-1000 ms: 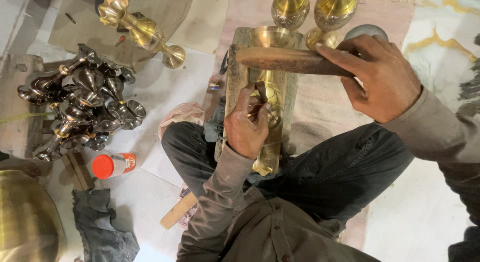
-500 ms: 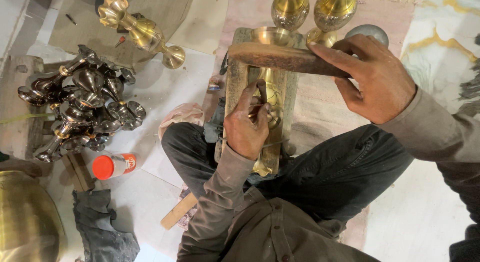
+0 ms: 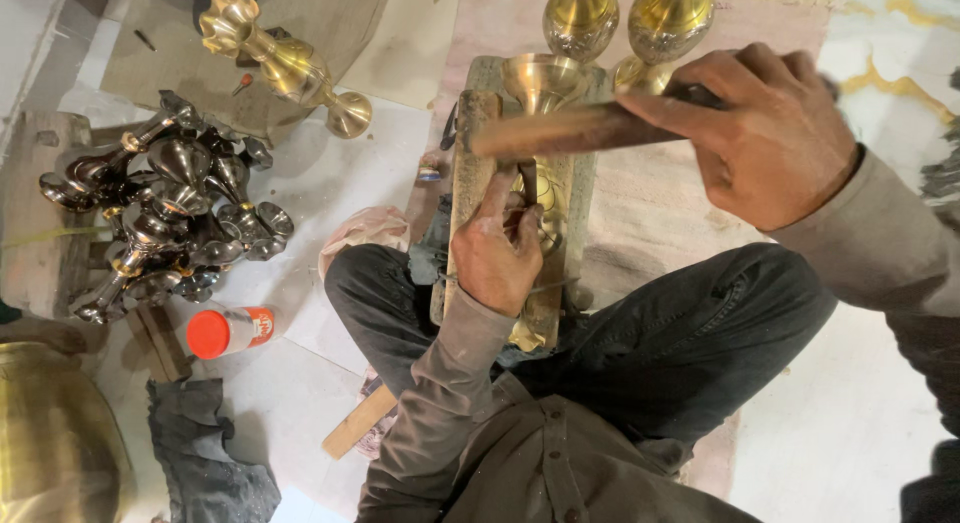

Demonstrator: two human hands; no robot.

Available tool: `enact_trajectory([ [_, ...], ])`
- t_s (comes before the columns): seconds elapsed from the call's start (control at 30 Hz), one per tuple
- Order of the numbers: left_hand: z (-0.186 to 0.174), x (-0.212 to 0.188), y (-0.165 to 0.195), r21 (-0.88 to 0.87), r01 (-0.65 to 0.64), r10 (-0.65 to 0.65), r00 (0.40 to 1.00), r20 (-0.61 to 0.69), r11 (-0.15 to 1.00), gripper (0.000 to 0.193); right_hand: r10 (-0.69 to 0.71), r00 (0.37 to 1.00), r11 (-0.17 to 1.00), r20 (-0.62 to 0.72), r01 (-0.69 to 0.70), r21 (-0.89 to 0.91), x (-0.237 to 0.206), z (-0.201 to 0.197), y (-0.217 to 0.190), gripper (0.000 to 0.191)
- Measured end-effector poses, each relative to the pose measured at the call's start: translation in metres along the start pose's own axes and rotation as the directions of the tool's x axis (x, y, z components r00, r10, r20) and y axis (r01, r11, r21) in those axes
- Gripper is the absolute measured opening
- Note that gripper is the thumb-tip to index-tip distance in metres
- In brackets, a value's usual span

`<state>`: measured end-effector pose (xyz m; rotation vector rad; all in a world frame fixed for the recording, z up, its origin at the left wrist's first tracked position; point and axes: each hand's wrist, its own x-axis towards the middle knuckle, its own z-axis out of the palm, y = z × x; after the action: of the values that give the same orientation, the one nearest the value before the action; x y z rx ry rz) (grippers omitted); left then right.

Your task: The person sits on the floor with a brass candlestick held against a small anvil on their lap. They strike a punch held against the brass with a wooden mallet, engraving and shaping the surface, repositioning the punch and rotating the candlestick to work different areas.

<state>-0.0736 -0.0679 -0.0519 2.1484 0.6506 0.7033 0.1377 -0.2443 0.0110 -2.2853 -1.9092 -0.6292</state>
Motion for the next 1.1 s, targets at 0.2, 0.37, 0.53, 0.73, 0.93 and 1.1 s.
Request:
enact_trajectory([
  [0.2,0.001,-0.003,-0.002,0.036,-0.098,0.1,0.994,-0.034,0.995,0.05,-0.039,0.999,0.995,-0.008,0.038,-0.094,-0.006,0.002,-0.003,0.071],
  [0.37,0.003,-0.008,-0.001,0.031,-0.051,0.052,0.998,-0.021,0.998,0.043,0.069,0.997,0.989,0.042,-0.074,0.127,-0.015,-0.005,-0.008,0.067],
  [0.53,0.002,-0.01,0.001,-0.008,-0.067,0.067,0.997,-0.038,0.998,0.053,0.111,0.994,0.952,0.007,-0.108,0.285,-0.015,-0.005,-0.013,0.068],
  [0.73,0.003,-0.014,0.004,0.044,-0.089,0.092,0.993,-0.072,0.995,0.05,0.142,0.988,0.946,-0.051,-0.121,0.301,-0.02,-0.009,-0.017,0.066],
  [0.93,0.001,-0.016,0.002,-0.034,-0.127,0.125,0.99,-0.068,0.991,0.051,0.135,0.988,0.961,-0.079,-0.112,0.251,-0.025,-0.018,-0.024,0.062],
  [1.1,0.002,-0.016,-0.001,-0.001,-0.163,0.162,0.983,-0.085,0.987,0.052,0.315,0.948,0.704,0.043,-0.264,0.66,-0.02,-0.015,-0.033,0.057],
])
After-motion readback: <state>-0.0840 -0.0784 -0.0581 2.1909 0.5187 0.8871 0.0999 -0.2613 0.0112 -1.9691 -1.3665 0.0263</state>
